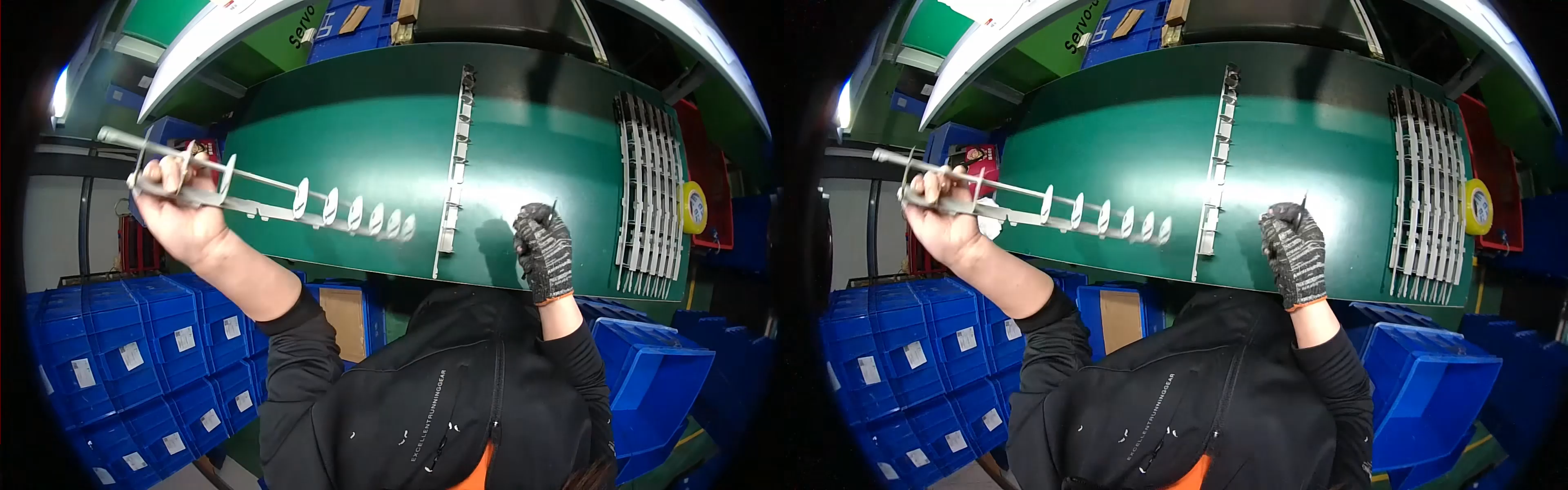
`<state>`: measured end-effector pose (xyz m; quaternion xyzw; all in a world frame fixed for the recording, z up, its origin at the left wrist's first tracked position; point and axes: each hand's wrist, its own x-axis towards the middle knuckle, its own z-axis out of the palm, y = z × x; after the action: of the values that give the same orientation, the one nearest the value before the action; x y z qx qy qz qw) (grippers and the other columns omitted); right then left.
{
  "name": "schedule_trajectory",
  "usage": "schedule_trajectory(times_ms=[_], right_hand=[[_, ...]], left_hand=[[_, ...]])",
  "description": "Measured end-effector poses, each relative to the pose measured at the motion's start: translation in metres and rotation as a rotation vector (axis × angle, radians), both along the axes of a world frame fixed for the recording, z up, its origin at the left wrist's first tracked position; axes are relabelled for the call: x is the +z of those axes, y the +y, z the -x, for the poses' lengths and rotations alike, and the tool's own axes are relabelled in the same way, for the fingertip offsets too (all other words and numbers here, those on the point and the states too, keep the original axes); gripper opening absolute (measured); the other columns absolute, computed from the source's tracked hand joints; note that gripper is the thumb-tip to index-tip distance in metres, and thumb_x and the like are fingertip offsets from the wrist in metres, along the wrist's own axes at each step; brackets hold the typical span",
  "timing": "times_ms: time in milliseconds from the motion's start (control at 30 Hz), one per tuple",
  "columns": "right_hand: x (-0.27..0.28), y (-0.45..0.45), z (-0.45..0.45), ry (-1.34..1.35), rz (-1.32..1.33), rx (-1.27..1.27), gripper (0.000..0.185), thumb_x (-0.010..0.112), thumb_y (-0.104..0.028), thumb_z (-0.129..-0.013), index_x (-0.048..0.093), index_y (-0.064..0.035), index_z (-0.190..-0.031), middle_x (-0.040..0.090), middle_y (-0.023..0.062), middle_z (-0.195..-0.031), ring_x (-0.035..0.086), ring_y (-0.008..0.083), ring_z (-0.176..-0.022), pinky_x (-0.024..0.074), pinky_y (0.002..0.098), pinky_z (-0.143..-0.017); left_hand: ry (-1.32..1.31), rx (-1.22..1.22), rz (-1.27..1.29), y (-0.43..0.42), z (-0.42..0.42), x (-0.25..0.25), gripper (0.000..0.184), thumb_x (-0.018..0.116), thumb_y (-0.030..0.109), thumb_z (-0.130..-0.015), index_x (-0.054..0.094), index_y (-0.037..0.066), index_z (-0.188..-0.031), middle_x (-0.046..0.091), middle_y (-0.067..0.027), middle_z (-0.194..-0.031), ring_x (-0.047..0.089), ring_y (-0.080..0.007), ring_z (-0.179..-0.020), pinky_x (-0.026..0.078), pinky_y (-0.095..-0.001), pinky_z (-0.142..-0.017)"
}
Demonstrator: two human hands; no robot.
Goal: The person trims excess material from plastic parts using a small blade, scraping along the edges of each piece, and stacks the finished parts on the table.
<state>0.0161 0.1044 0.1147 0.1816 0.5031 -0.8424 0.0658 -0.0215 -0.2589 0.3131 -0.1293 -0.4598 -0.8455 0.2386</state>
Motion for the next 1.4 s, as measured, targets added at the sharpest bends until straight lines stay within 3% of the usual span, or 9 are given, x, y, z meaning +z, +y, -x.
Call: schedule_trajectory(times_ms=[100, 200, 367, 567, 800, 1100, 1133, 1300, 1400], right_hand=[[0.005, -0.012, -0.002, -0.234, 0.065, 0.280, 0.017, 0.061, -0.012, -0.079, 0.057, -0.0008, -0.091, 0.062, 0.0084, -0.074, 0.054, 0.0099, -0.045, 0.0302, 0.0179, -0.029], [-0.002, -0.026, 0.003, -0.227, 0.170, 0.184, 0.018, 0.059, -0.016, -0.082, 0.056, -0.0007, -0.091, 0.063, 0.0102, -0.078, 0.055, 0.0111, -0.047, 0.0302, 0.0187, -0.029], [-0.003, -0.008, 0.032, -0.062, 0.340, -0.259, 0.014, 0.053, -0.017, -0.086, 0.053, -0.0025, -0.083, 0.059, 0.0108, -0.070, 0.050, 0.0130, -0.043, 0.0294, 0.0187, -0.029], [0.031, 0.054, 0.043, 0.147, 0.150, -0.413, 0.007, 0.057, -0.007, -0.082, 0.053, -0.0015, -0.085, 0.054, 0.0060, -0.065, 0.053, 0.0129, -0.051, 0.0411, 0.0216, -0.043], [0.058, 0.037, 0.054, 0.175, -0.096, -0.208, 0.012, 0.056, -0.012, -0.082, 0.056, -0.0019, -0.089, 0.055, 0.0033, -0.061, 0.051, 0.0084, -0.046, 0.0338, 0.0179, -0.036], [0.066, -0.020, 0.051, 0.186, -0.235, 0.160, 0.017, 0.055, -0.012, -0.081, 0.057, 0.0014, -0.092, 0.055, 0.0018, -0.062, 0.049, 0.0062, -0.047, 0.0368, 0.0176, -0.041], [0.068, -0.019, 0.050, 0.215, -0.284, 0.201, 0.017, 0.055, -0.012, -0.082, 0.057, 0.0013, -0.092, 0.056, 0.0028, -0.064, 0.051, 0.0075, -0.050, 0.0390, 0.0194, -0.044], [0.055, -0.007, 0.043, 0.669, -1.098, 0.143, 0.019, 0.055, -0.015, -0.082, 0.057, -0.0002, -0.094, 0.061, 0.0151, -0.080, 0.060, 0.0269, -0.068, 0.0478, 0.0328, -0.062], [0.056, -0.009, 0.020, 0.629, -1.107, 0.290, 0.016, 0.059, -0.017, -0.077, 0.061, -0.0020, -0.084, 0.060, 0.0155, -0.077, 0.059, 0.0308, -0.070, 0.0470, 0.0366, -0.062]], left_hand=[[0.109, -0.149, -0.302, 0.005, -0.013, -0.007, 0.042, 0.046, 0.033, -0.083, 0.033, 0.012, -0.049, 0.036, -0.0002, -0.050, 0.035, -0.0176, -0.061, 0.031, -0.0320, -0.065], [-0.049, 0.123, -0.485, 0.026, -0.006, -0.049, 0.043, 0.050, 0.031, -0.080, 0.031, 0.013, -0.046, 0.033, 0.0002, -0.048, 0.034, -0.0172, -0.061, 0.029, -0.0314, -0.065], [-0.052, -0.238, -0.616, 0.052, -0.009, -0.122, 0.050, 0.042, 0.038, -0.088, 0.036, 0.011, -0.046, 0.034, 0.0010, -0.047, 0.035, -0.0148, -0.063, 0.029, -0.0294, -0.064], [-0.577, -0.217, 0.503, -0.014, -0.008, -0.180, 0.048, 0.039, 0.041, -0.091, 0.062, 0.002, -0.075, 0.060, -0.0162, -0.098, 0.052, -0.0251, -0.099, 0.039, -0.0390, -0.088], [-0.436, -0.888, 1.113, 0.039, 0.025, -0.153, 0.032, 0.048, 0.025, -0.088, 0.062, -0.001, -0.100, 0.060, -0.0126, -0.104, 0.055, -0.0210, -0.100, 0.041, -0.0326, -0.088], [-0.700, -1.051, 0.276, 0.170, 0.016, -0.157, 0.044, 0.036, 0.034, -0.093, 0.059, -0.003, -0.099, 0.063, -0.0140, -0.086, 0.062, -0.0189, -0.070, 0.049, -0.0304, -0.071], [-0.815, -1.103, 0.191, 0.179, 0.016, -0.161, 0.047, 0.036, 0.039, -0.092, 0.058, -0.002, -0.090, 0.060, -0.0124, -0.070, 0.058, -0.0157, -0.050, 0.049, -0.0258, -0.050], [-0.940, -0.971, 0.216, 0.180, 0.011, -0.157, 0.045, 0.038, 0.041, -0.091, 0.054, -0.001, -0.086, 0.052, -0.0060, -0.060, 0.049, -0.0114, -0.039, 0.042, -0.0211, -0.036], [-0.897, -0.808, 0.096, 0.169, 0.008, -0.165, 0.036, 0.043, 0.035, -0.089, 0.053, 0.001, -0.091, 0.049, -0.0044, -0.065, 0.049, -0.0127, -0.040, 0.043, -0.0229, -0.035]])
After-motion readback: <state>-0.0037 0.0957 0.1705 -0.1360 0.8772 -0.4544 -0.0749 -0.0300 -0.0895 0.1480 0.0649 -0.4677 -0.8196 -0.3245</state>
